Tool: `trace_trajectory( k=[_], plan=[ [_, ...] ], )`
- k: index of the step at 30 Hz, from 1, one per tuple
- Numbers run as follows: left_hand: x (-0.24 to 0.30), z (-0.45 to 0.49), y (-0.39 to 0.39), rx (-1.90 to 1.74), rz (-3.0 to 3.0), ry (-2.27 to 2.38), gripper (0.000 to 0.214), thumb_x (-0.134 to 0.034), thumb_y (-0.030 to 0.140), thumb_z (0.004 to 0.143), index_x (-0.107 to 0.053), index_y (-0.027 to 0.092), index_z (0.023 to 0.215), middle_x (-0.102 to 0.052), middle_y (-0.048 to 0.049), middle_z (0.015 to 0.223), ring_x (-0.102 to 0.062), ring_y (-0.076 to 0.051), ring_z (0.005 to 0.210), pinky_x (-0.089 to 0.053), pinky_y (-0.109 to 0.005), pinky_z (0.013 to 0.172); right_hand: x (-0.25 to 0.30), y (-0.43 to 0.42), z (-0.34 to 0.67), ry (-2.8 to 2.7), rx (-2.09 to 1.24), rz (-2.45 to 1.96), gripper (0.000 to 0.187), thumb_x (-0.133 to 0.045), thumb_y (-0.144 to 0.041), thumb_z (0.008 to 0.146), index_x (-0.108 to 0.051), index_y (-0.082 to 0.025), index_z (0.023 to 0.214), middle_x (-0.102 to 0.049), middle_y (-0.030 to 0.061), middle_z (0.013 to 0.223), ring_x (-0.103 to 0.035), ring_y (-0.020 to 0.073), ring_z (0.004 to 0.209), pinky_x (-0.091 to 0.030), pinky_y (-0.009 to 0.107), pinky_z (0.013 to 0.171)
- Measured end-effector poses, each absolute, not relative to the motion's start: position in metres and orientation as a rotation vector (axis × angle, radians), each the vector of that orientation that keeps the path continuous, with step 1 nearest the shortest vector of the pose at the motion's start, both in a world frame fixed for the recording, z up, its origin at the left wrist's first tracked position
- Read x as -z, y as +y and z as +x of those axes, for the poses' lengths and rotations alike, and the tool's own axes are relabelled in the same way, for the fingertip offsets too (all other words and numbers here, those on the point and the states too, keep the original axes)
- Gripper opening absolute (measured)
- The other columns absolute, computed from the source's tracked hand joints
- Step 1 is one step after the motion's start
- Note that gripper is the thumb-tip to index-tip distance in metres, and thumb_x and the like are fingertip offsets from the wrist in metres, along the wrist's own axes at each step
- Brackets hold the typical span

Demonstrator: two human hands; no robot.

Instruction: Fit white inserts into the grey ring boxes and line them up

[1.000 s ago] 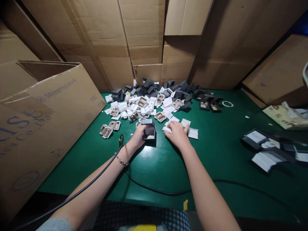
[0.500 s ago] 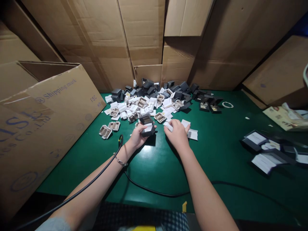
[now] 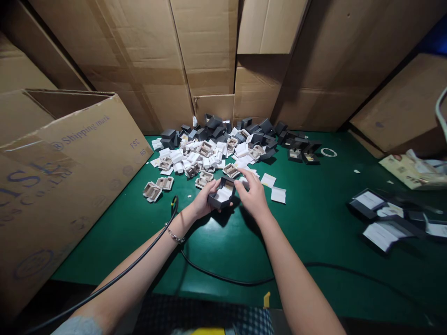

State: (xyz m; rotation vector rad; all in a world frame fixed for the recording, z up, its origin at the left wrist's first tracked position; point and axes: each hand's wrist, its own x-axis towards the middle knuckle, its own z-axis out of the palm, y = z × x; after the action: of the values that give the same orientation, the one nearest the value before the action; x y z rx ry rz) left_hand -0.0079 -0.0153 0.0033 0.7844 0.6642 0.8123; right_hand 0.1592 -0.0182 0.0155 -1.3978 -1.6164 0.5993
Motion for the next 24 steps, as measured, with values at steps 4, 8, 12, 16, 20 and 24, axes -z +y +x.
trace_trajectory(
  k=[4,8,12,16,20,24],
  plan=[
    [-0.003,-0.007,-0.016,-0.800,0.801,0.629,0.073,-0.045,0.068,0.077,-0.050,0.021,0.132,-0.069,-0.0066,0.078,-0.063,-0.017,0.059,-0.042,-0.024,0.048,-0.015,-0.022,0.149,-1.562,-0.964,-1.306,0.042,-0.054,-0.036,0.075,-0.059,-0.022,0.114,-0.065,0.0070,0.113,-0.061,0.0229,0.098,-0.049,0.039,0.086],
    [-0.002,-0.011,-0.014,-0.759,0.757,0.613,0.083,-0.044,0.076,0.072,-0.049,0.020,0.132,-0.069,-0.0090,0.084,-0.065,-0.019,0.061,-0.040,-0.024,0.045,-0.015,-0.023,0.145,-1.476,-1.136,-1.311,0.039,-0.055,-0.026,0.065,-0.059,-0.022,0.104,-0.066,0.0036,0.103,-0.062,0.0181,0.082,-0.051,0.032,0.070],
    [-0.004,-0.014,-0.011,-0.834,0.659,0.650,0.081,-0.040,0.078,0.072,-0.050,0.021,0.128,-0.068,-0.0103,0.092,-0.064,-0.019,0.057,-0.042,-0.025,0.044,-0.015,-0.020,0.146,-1.269,-1.318,-1.301,0.042,-0.064,-0.035,0.061,-0.049,-0.023,0.098,-0.065,0.0007,0.090,-0.051,0.0104,0.054,-0.040,0.022,0.043],
    [-0.009,-0.015,-0.010,-0.976,0.539,0.648,0.065,-0.045,0.072,0.075,-0.057,0.018,0.110,-0.065,-0.0073,0.085,-0.062,-0.015,0.058,-0.051,-0.026,0.055,-0.012,-0.016,0.146,-1.074,-1.249,-1.262,0.051,-0.072,-0.040,0.056,-0.041,-0.025,0.094,-0.059,-0.0027,0.081,-0.054,0.0121,0.059,-0.045,0.024,0.047],
    [-0.008,-0.013,-0.011,-1.036,0.593,0.670,0.040,-0.061,0.048,0.076,-0.060,0.018,0.102,-0.063,-0.0038,0.085,-0.061,-0.012,0.069,-0.051,-0.023,0.062,-0.009,-0.016,0.143,-1.079,-1.185,-1.205,0.055,-0.078,-0.039,0.051,-0.042,-0.026,0.090,-0.060,-0.0007,0.090,-0.061,0.0171,0.079,-0.053,0.031,0.068],
    [-0.003,-0.009,-0.012,-1.102,0.731,0.773,0.033,-0.066,0.028,0.073,-0.058,0.020,0.104,-0.064,-0.0032,0.092,-0.060,-0.012,0.073,-0.049,-0.021,0.060,-0.010,-0.021,0.140,-1.265,-1.278,-1.187,0.045,-0.072,-0.048,0.060,-0.055,-0.023,0.093,-0.063,0.0031,0.098,-0.061,0.0168,0.080,-0.052,0.033,0.073]
  ],
)
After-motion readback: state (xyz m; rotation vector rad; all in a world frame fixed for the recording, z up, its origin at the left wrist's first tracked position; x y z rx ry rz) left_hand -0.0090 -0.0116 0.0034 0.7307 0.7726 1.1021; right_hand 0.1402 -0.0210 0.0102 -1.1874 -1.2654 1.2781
